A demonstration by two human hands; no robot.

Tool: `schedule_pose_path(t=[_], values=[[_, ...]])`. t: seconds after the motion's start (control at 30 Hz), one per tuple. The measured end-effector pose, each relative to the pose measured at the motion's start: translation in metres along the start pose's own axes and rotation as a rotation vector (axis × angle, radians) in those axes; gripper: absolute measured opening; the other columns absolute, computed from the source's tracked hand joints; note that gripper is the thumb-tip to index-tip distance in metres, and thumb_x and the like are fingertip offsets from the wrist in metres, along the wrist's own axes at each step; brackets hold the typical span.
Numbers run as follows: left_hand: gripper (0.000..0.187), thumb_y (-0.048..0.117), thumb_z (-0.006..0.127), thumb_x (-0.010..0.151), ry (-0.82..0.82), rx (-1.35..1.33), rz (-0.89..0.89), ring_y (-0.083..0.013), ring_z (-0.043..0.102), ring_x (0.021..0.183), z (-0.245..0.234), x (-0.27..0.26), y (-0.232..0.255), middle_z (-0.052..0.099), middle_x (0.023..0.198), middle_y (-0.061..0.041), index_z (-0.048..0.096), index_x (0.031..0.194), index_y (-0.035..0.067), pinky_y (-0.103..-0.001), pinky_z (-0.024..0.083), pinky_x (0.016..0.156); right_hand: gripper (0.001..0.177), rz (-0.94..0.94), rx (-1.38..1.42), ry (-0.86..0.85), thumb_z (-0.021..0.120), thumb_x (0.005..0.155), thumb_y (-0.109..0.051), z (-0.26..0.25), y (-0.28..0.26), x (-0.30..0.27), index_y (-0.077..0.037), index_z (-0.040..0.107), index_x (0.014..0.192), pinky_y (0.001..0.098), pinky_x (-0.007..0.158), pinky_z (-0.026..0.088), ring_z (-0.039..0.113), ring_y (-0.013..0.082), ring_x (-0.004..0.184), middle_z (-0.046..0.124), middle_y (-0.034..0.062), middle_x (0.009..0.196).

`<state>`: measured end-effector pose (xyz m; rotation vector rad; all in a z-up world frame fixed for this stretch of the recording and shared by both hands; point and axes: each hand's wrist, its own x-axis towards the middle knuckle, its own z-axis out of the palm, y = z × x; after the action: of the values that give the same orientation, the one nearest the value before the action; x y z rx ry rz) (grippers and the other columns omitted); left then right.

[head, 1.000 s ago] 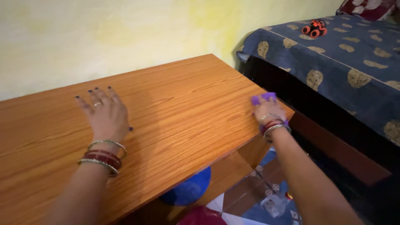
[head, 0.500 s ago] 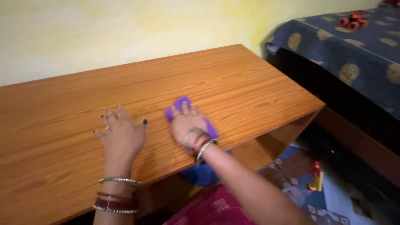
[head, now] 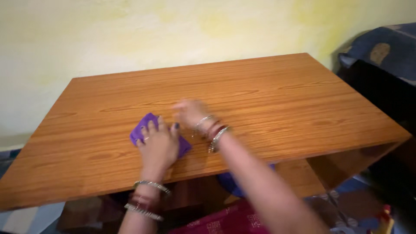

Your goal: The person wipes a wooden table surface with a purple cloth. They spray a cleaning solution onto the table and continue wiping the surface in broad strokes.

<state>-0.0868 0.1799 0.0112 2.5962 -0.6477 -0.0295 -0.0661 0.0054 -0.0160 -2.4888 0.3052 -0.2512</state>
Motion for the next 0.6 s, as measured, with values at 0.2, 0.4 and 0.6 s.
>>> schedule_pose_path(t=[0.2,0.4,0.6], values=[[0.097,0.057,0.05,0.094,0.097,0.059,-0.124,-0.0452,-0.001,0.151,0.036,0.043,-0.011,0.008,0.164,-0.03,0.013,0.155,-0.008,-0.061,0.003,0.118,0.071,0.525,-0.513,-0.037,0.087,0.073,-0.057,-0.15,0.099,-0.052,-0.005,0.075,0.119,0.0492,0.099,0.056,0.069,0.037,0.115,0.072,0.021,0.121],[0.086,0.057,0.049,0.098,0.066,0.151,-0.152,-0.0452,0.022,0.151,0.037,0.146,-0.028,0.027,0.161,-0.031,0.033,0.152,-0.009,-0.055,0.022,0.121,0.087,0.62,-0.657,-0.137,0.087,0.068,-0.065,-0.172,0.118,-0.06,-0.032,0.059,0.143,0.0659,0.123,0.019,0.05,0.0291,0.142,0.059,0.0016,0.148],[0.061,0.05,0.03,0.108,-0.083,0.391,0.391,-0.0385,0.05,0.135,0.087,0.182,0.077,0.056,0.141,-0.022,0.063,0.132,0.004,-0.05,0.042,0.112,0.086,0.58,-0.697,-0.182,0.087,0.068,-0.064,-0.17,0.119,-0.052,-0.037,0.059,0.145,0.0657,0.125,0.015,0.045,0.028,0.147,0.057,0.0001,0.151]])
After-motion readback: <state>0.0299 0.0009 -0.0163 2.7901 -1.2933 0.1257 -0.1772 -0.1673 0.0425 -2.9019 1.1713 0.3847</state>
